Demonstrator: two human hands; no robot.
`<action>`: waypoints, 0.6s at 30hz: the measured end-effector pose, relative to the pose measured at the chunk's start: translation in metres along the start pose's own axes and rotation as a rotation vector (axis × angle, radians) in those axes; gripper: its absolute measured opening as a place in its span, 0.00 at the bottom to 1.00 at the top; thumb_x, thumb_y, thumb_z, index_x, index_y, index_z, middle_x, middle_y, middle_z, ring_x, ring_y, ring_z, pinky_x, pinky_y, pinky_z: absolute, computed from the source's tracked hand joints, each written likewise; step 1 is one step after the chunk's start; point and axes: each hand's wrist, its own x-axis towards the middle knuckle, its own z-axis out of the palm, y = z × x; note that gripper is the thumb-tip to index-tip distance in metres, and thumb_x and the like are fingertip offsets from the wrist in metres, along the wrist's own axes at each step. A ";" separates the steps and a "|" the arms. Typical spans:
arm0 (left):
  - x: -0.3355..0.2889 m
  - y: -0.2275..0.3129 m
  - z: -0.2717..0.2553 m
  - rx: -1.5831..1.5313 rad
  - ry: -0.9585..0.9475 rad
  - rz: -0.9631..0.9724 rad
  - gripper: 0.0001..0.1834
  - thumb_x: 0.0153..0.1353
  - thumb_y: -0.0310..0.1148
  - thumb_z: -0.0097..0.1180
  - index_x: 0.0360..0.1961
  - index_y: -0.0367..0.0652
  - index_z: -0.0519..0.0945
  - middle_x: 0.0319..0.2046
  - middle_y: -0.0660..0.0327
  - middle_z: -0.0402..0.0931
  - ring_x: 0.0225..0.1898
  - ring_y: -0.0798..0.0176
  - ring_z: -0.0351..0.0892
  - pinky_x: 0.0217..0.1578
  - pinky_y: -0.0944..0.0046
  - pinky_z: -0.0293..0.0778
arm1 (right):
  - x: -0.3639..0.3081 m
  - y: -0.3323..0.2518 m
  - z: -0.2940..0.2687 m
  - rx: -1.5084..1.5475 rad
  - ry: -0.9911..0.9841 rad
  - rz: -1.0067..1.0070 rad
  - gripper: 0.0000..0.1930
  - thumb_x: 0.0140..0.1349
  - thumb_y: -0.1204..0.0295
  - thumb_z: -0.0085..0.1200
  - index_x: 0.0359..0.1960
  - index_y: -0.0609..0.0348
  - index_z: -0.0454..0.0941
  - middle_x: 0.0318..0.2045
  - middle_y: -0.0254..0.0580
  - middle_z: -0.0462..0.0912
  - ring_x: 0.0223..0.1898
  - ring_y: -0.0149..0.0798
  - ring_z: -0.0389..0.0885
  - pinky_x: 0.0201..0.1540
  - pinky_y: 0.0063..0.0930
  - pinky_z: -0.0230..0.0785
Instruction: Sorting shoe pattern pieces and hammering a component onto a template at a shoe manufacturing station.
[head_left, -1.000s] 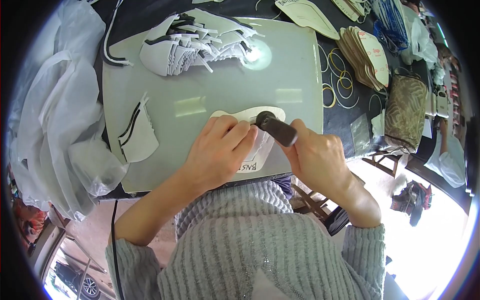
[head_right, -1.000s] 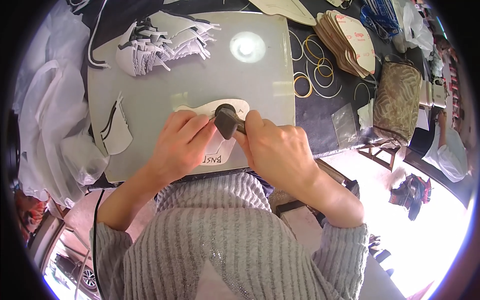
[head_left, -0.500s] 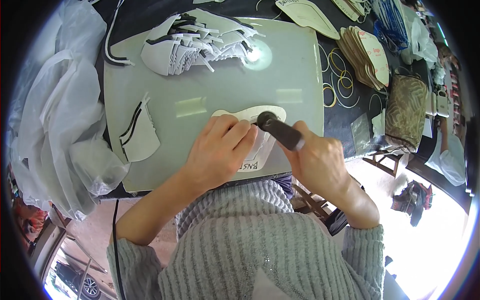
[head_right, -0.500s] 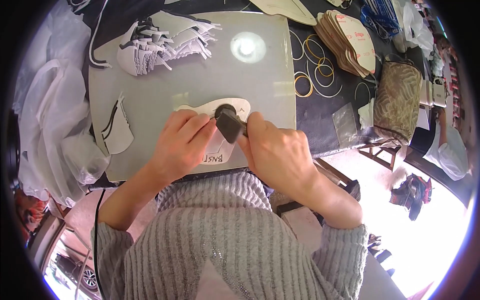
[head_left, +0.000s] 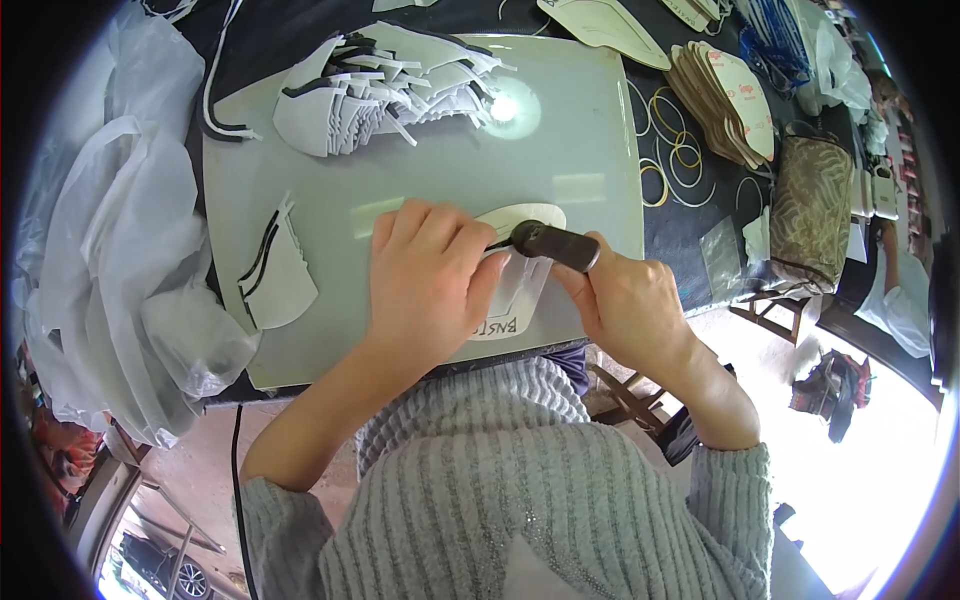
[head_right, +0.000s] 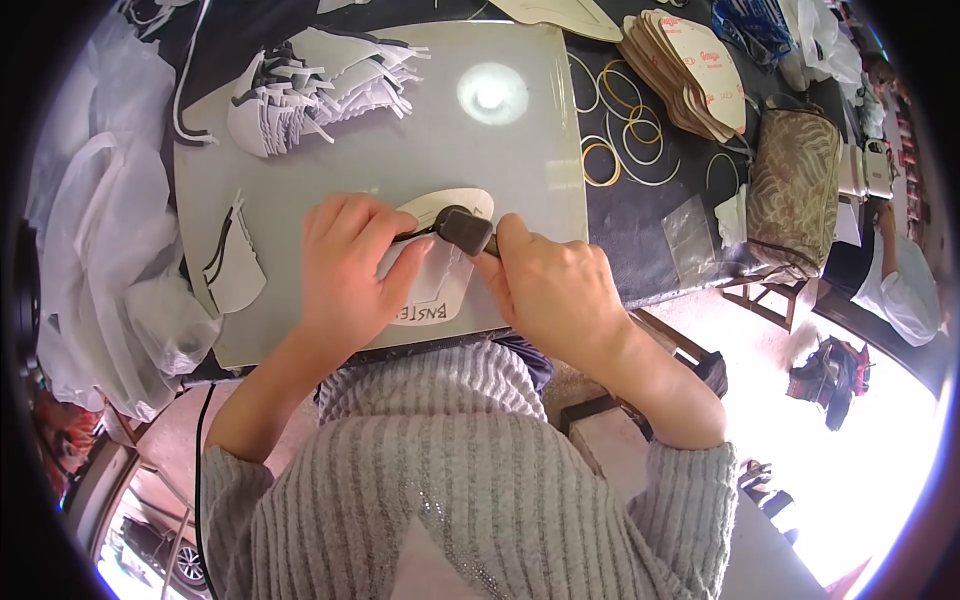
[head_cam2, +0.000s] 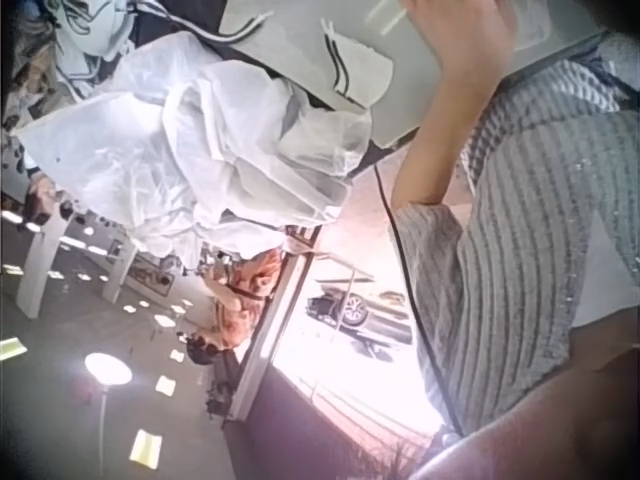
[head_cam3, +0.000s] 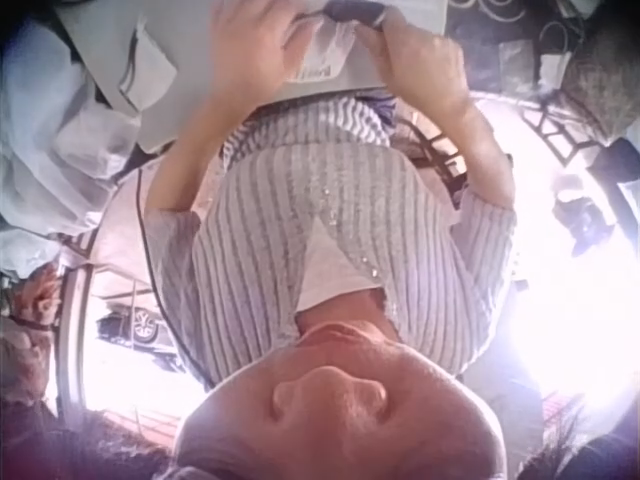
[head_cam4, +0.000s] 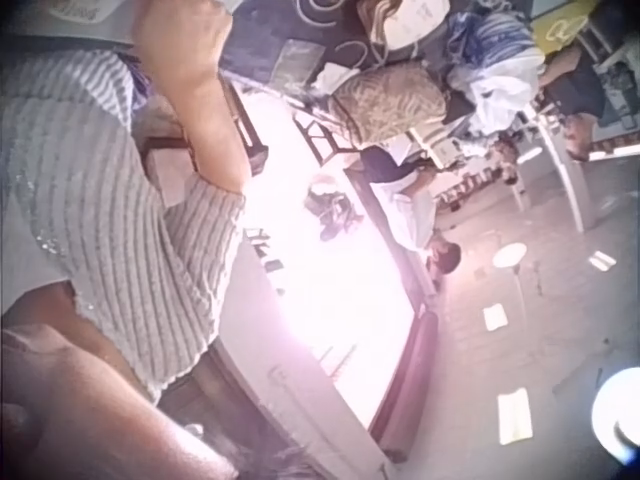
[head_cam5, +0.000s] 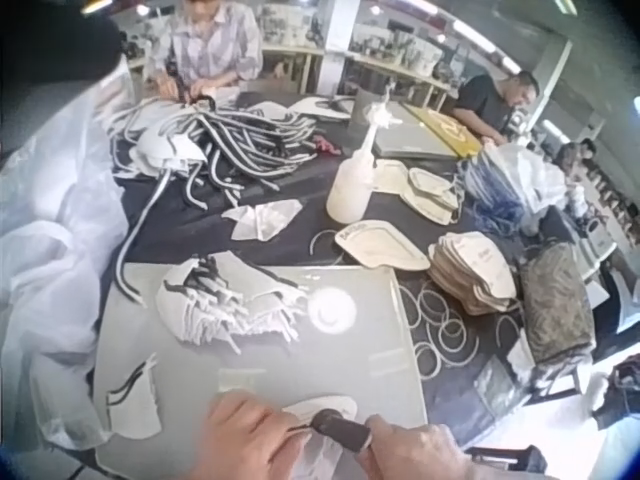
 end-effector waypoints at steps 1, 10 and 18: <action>0.004 0.002 0.002 0.051 -0.026 -0.034 0.08 0.49 0.27 0.64 0.33 0.42 0.79 0.32 0.62 0.74 0.36 0.57 0.72 0.39 0.56 0.64 | 0.001 0.002 0.000 -0.016 -0.018 0.011 0.16 0.67 0.63 0.51 0.37 0.68 0.70 0.10 0.46 0.72 0.13 0.51 0.76 0.17 0.40 0.68; -0.010 -0.003 0.011 0.094 0.007 0.135 0.10 0.48 0.24 0.62 0.34 0.41 0.79 0.33 0.62 0.74 0.37 0.58 0.73 0.38 0.57 0.67 | 0.003 0.002 -0.003 -0.054 -0.037 0.022 0.15 0.66 0.62 0.52 0.33 0.64 0.68 0.11 0.43 0.73 0.13 0.48 0.77 0.15 0.37 0.68; -0.016 -0.007 0.008 0.106 -0.044 0.250 0.16 0.47 0.28 0.56 0.40 0.35 0.78 0.39 0.58 0.72 0.42 0.56 0.74 0.43 0.56 0.72 | 0.000 -0.006 -0.011 0.036 0.115 -0.031 0.16 0.66 0.61 0.52 0.28 0.61 0.66 0.12 0.41 0.73 0.13 0.44 0.77 0.15 0.34 0.69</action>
